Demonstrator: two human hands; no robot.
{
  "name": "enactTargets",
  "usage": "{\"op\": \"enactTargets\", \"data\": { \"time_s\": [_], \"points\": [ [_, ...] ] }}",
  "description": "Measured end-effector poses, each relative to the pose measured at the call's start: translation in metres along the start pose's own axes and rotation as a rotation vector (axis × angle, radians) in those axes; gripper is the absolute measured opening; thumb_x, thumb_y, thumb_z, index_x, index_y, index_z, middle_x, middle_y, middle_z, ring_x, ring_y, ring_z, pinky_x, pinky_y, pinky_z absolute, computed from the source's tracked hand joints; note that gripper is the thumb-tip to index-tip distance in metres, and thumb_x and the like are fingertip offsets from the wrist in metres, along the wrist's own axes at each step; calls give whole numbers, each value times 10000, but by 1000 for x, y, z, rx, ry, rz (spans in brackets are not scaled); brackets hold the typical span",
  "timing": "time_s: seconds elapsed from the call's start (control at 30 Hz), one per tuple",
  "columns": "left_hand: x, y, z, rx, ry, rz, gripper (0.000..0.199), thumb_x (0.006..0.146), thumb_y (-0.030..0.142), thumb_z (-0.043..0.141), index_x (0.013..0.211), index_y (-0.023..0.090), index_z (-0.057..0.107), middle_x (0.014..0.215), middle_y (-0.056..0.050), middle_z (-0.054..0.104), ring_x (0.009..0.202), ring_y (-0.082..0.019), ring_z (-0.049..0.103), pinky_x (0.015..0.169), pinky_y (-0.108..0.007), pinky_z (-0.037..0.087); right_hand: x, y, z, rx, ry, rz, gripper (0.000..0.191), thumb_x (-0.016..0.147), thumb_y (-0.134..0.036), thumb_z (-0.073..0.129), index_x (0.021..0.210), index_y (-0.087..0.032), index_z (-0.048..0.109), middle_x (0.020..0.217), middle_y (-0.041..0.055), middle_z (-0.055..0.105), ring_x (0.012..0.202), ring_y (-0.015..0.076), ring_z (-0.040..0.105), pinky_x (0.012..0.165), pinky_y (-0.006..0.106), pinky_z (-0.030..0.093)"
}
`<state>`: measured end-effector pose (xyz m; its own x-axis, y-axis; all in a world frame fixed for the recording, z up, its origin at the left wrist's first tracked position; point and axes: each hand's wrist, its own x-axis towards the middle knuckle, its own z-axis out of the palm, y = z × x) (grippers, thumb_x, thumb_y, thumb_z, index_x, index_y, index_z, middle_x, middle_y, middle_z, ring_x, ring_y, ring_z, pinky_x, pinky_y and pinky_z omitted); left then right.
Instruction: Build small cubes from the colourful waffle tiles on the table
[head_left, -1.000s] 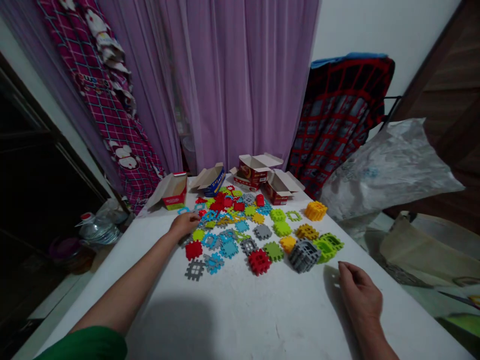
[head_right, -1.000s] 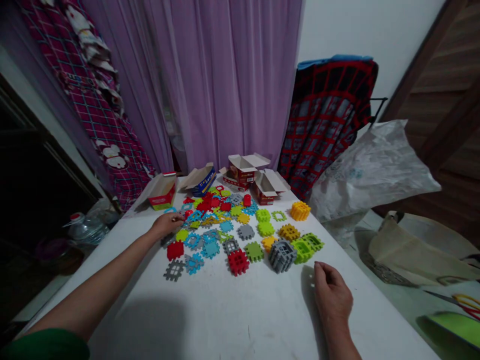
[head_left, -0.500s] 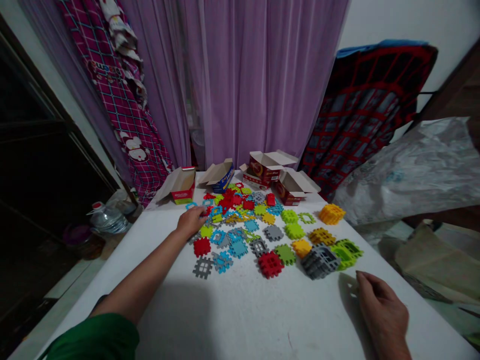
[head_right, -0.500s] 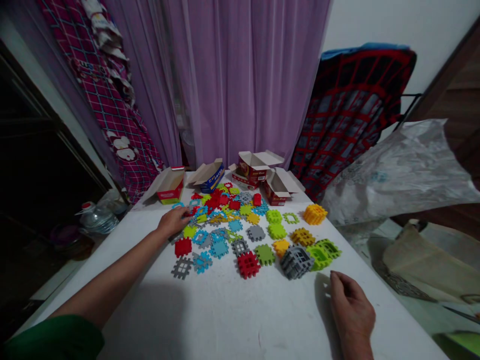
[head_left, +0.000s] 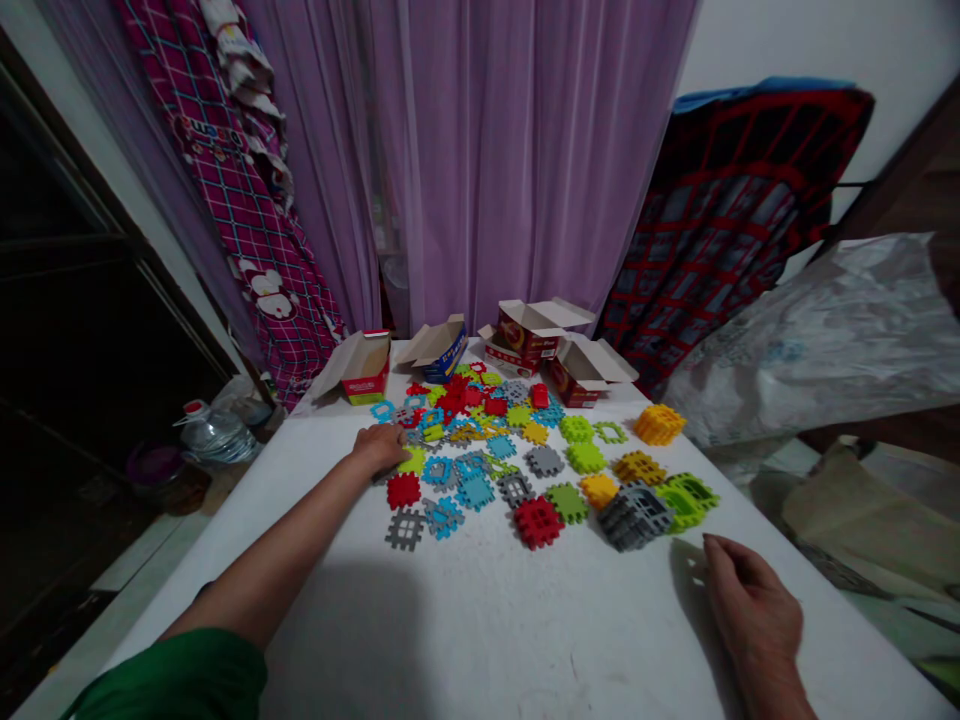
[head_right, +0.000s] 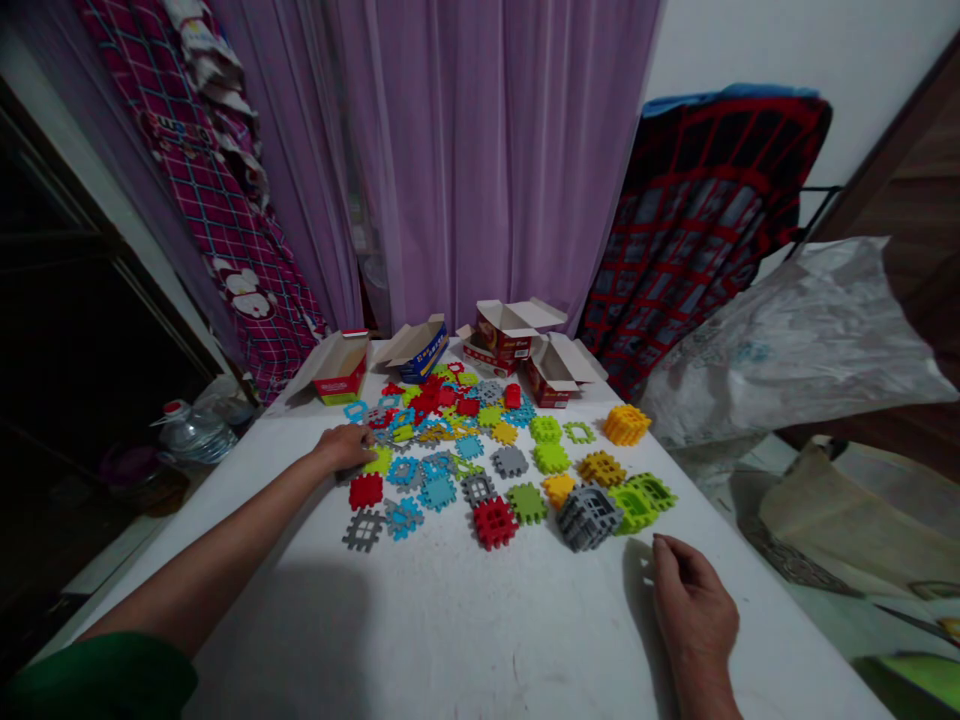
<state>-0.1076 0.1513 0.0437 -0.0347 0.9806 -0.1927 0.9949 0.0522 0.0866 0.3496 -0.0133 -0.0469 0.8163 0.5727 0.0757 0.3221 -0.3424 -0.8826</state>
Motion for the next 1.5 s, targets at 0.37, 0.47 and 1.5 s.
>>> {"op": "enactTargets", "data": {
  "time_s": [0.37,0.47,1.5],
  "points": [
    [-34,-2,12,-599,236,150,211,810,350,540,972,237,613,714,50,674,671,-134,624,612,-212,421,0,0,3,45,9,12,468,567,-554,599,835,-195,733,839,91,737,832,310,645,805,440,490],
    [-47,15,27,-838,237,173,240,773,331,566,981,217,598,774,23,704,751,-143,668,675,-216,479,0,1,4,64,11,-3,472,564,-568,598,819,-196,736,815,86,736,820,304,645,789,430,489],
    [-120,83,94,171,291,663,156,961,250,504,931,208,652,1006,-73,695,932,-221,648,828,-347,460,-3,8,9,240,36,-97,493,612,-630,607,768,-177,722,715,69,719,690,223,625,675,332,483]
  ]
}}
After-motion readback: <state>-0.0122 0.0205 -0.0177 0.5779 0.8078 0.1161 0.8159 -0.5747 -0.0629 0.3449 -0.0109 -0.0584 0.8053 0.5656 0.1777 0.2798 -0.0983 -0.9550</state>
